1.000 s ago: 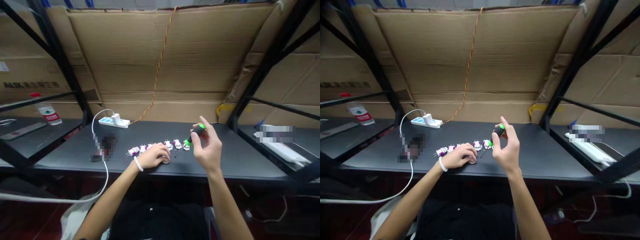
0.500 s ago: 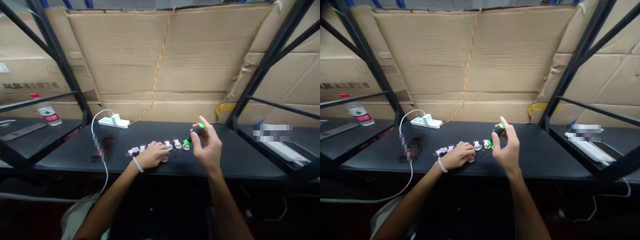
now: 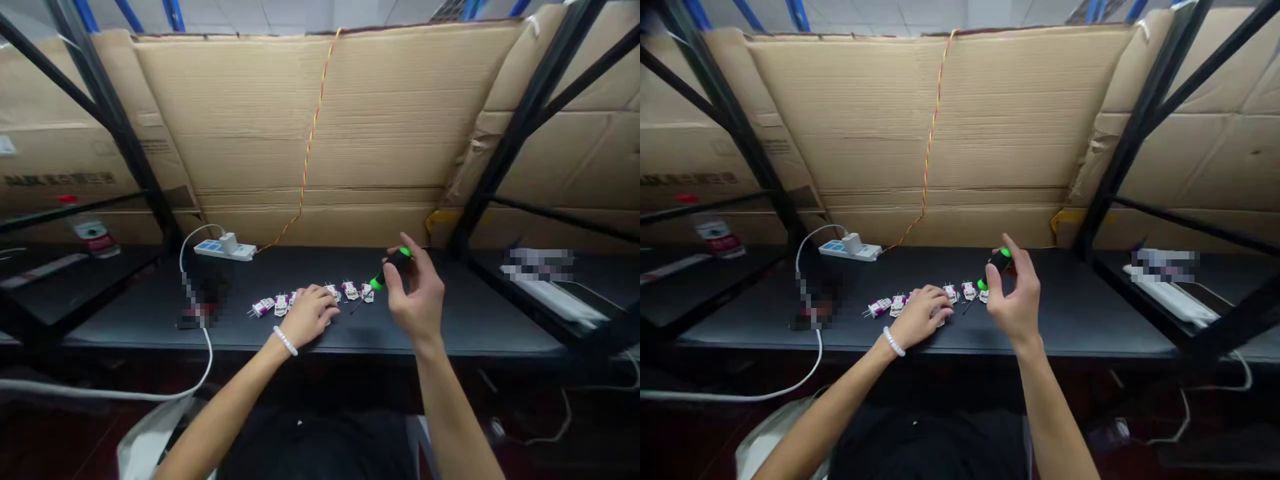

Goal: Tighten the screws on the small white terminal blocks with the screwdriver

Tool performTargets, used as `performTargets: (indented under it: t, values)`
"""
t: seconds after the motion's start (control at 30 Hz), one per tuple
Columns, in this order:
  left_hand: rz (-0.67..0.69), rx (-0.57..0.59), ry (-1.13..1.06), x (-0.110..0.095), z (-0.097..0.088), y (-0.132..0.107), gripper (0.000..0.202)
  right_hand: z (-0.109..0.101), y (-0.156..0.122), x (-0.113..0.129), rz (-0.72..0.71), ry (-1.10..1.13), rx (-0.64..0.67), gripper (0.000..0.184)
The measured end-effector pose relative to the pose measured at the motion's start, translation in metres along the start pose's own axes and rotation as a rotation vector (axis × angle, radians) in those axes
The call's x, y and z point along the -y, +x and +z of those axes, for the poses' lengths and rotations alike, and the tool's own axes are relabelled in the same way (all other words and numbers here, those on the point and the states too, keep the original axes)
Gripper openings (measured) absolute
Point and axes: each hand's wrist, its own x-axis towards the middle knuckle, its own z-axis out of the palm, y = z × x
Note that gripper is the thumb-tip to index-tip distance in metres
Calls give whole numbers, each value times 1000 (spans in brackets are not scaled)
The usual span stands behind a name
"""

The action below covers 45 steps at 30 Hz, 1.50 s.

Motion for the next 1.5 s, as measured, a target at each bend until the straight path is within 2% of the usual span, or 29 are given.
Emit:
performTargets:
  t: [0.1, 0.2, 0.33, 0.53, 1.07, 1.33, 1.5]
  values:
    - [60, 45, -32, 13, -9, 0, 26, 2, 0, 1, -3, 20, 3, 54]
    - [184, 173, -79, 29, -21, -2, 23, 7, -2, 3, -8, 67, 21, 51]
    - [220, 252, -150, 46, -30, -5, 28, 17, -7, 6, 38, 134, 103, 52]
    - [268, 248, -198, 53, -32, -4, 31, 29, -16, 8, 21, 103, 210, 56]
    - [298, 223, -232, 58, -30, 0, 28, 36, -19, 5, -16, 59, 221, 56]
    - [298, 233, -229, 59, -29, 0, 28, 34, -20, 8, -38, 77, 281, 57]
    - [291, 242, -220, 57, -27, 0, 25, 41, -27, 15, -32, 166, 346, 59]
